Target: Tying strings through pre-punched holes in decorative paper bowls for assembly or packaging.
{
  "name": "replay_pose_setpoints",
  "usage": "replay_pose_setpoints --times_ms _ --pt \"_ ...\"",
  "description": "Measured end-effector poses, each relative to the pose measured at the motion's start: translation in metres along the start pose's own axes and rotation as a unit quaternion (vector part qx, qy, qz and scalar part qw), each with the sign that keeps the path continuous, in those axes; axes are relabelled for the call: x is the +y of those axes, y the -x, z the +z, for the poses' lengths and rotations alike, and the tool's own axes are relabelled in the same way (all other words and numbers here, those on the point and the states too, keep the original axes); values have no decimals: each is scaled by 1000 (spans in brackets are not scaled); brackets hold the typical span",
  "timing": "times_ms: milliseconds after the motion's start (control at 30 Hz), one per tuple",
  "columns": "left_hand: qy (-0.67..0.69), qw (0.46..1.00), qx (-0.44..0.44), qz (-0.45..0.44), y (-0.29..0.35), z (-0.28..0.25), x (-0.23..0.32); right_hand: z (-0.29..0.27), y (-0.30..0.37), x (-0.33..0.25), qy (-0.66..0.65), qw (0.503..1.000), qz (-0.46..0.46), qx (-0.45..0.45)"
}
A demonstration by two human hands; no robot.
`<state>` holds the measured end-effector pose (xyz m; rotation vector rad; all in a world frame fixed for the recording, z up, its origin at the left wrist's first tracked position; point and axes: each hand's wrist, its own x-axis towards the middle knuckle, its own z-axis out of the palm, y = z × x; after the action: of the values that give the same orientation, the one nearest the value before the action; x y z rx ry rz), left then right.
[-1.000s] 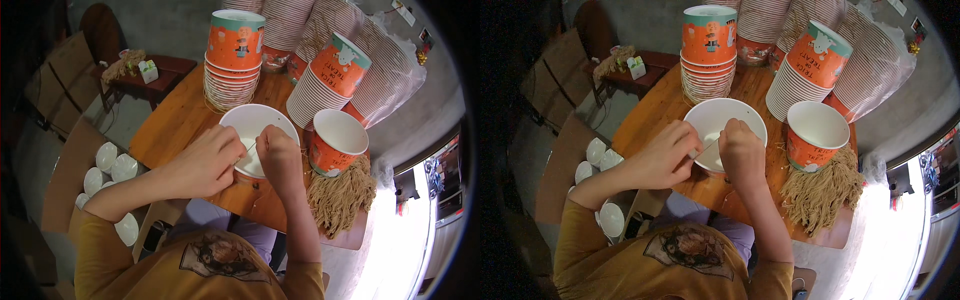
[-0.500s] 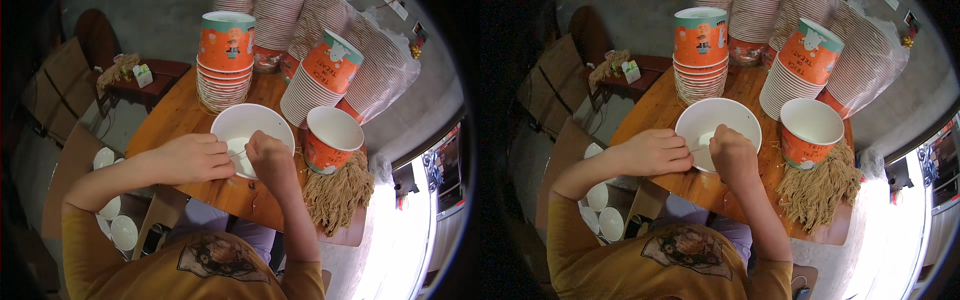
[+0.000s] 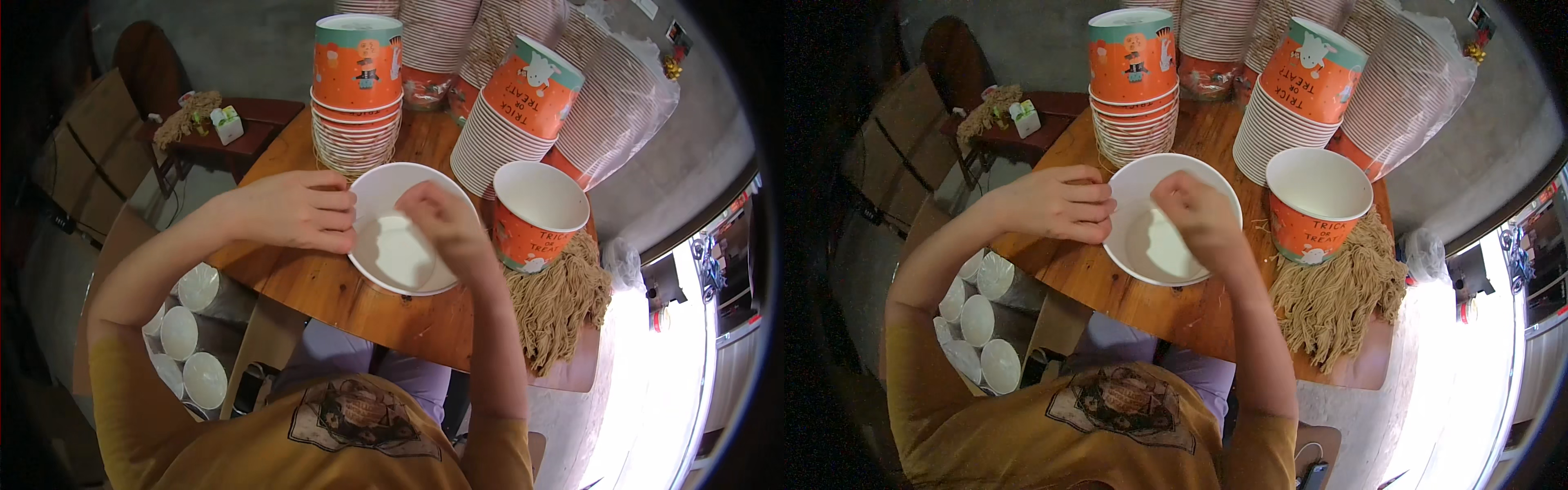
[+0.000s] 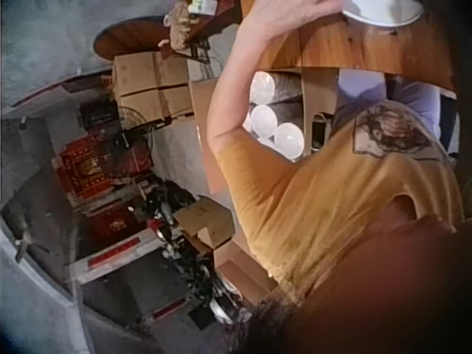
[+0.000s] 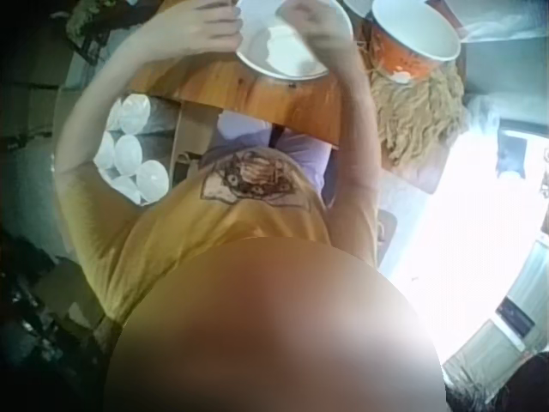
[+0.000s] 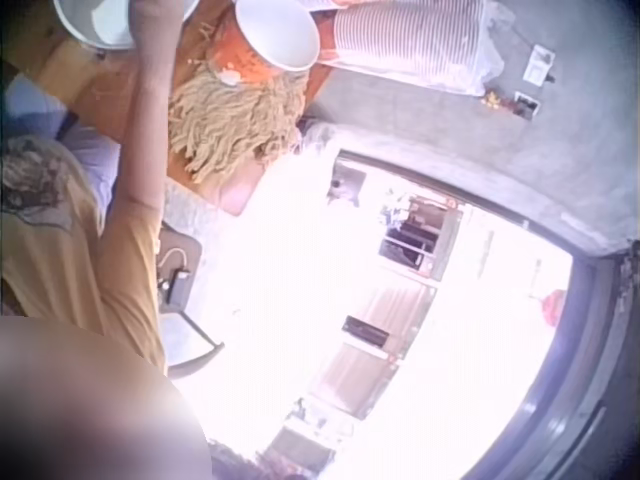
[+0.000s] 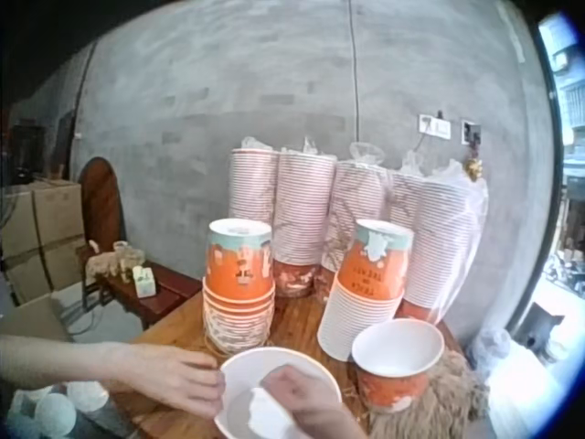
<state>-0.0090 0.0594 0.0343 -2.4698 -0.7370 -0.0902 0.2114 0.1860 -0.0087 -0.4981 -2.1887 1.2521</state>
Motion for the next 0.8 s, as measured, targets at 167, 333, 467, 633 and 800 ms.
replay_pose_setpoints --times_ms 167,333,467,633,800 --pt "-74 997 11 -19 21 10 -16 -32 40 -29 -416 895 103 125" --pt "-105 994 10 -26 46 29 -33 -44 73 -10 -677 715 74 157" --pt "-95 992 24 -76 54 29 -31 -42 84 -22 -695 685 88 199" --pt "275 850 295 -339 -18 12 48 -15 79 -58 -661 717 75 208" --pt "582 640 301 -401 -95 6 134 20 74 -73 -665 738 22 110"
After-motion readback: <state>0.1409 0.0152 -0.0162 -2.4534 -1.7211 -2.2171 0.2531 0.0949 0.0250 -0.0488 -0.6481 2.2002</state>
